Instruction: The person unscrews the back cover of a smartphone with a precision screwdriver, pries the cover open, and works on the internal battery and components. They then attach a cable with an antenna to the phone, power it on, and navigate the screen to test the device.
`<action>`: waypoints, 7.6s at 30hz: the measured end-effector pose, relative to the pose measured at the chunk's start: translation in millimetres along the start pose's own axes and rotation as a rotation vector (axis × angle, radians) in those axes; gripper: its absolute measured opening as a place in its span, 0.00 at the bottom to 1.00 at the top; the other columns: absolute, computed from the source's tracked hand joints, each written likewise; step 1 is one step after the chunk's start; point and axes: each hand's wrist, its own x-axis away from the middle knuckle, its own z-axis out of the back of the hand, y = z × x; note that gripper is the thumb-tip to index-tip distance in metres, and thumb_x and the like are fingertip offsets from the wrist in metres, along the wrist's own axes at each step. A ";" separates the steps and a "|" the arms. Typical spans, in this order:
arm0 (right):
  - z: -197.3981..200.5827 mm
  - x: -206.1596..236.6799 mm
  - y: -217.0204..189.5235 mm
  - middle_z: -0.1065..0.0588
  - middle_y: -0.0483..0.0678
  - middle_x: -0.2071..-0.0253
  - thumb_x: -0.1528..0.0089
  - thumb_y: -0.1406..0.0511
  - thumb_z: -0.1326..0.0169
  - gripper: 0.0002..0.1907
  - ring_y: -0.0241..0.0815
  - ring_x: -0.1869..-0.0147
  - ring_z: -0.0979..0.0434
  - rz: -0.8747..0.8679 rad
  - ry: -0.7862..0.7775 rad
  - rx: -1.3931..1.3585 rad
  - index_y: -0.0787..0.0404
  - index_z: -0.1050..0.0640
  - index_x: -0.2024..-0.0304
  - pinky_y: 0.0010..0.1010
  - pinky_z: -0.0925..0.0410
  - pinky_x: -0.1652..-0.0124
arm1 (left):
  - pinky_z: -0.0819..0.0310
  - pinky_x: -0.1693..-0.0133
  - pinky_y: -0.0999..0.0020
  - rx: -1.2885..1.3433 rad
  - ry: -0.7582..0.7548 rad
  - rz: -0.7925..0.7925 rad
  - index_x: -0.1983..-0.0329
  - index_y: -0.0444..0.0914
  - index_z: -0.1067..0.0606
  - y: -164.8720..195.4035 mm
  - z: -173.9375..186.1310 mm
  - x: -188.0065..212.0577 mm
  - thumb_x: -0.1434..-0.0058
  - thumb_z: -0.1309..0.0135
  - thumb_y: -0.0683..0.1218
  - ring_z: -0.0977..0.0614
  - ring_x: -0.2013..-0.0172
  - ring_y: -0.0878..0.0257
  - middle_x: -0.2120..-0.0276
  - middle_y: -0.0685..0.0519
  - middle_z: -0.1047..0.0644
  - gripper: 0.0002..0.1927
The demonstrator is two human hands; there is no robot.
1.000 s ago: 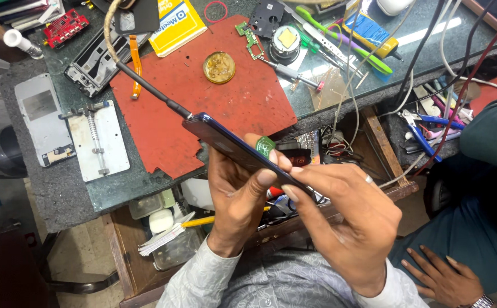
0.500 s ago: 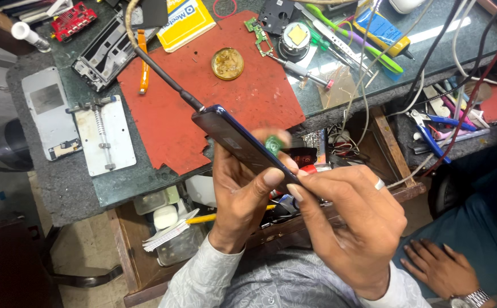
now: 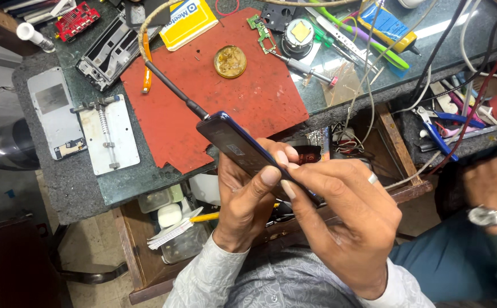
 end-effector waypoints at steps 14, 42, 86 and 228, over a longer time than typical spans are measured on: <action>-0.6 -1.7 -7.3 0.21 0.49 0.62 0.46 0.72 0.32 0.15 0.43 0.57 0.19 0.029 -0.010 -0.045 0.65 0.20 0.57 0.33 0.28 0.54 | 0.25 0.43 0.58 0.235 -0.052 0.006 0.31 0.40 0.42 -1.7 6.9 -4.0 0.31 0.36 0.44 0.21 0.50 0.57 0.59 0.51 0.27 0.32; -3.5 26.6 7.5 0.21 0.51 0.67 0.52 0.80 0.34 0.18 0.44 0.64 0.20 0.088 0.089 -0.001 0.68 0.19 0.60 0.30 0.27 0.62 | 0.29 0.44 0.61 0.241 0.051 -0.049 0.32 0.45 0.38 2.7 10.0 -3.9 0.29 0.38 0.45 0.26 0.50 0.61 0.55 0.54 0.29 0.28; -12.3 18.0 -6.7 0.21 0.48 0.65 0.48 0.75 0.32 0.14 0.43 0.59 0.22 -0.027 0.058 -0.003 0.65 0.18 0.59 0.31 0.29 0.56 | 0.25 0.49 0.61 0.069 -0.067 0.015 0.37 0.39 0.38 16.0 7.9 -1.4 0.31 0.36 0.46 0.21 0.55 0.58 0.60 0.49 0.24 0.27; -72.3 -116.7 25.2 0.21 0.46 0.58 0.33 0.71 0.41 0.07 0.32 0.55 0.22 -0.327 -0.554 -0.747 0.66 0.24 0.54 0.25 0.28 0.51 | 0.28 0.39 0.57 0.104 -0.102 0.002 0.35 0.30 0.32 150.1 57.8 -57.4 0.19 0.69 0.67 0.21 0.45 0.57 0.45 0.44 0.22 0.36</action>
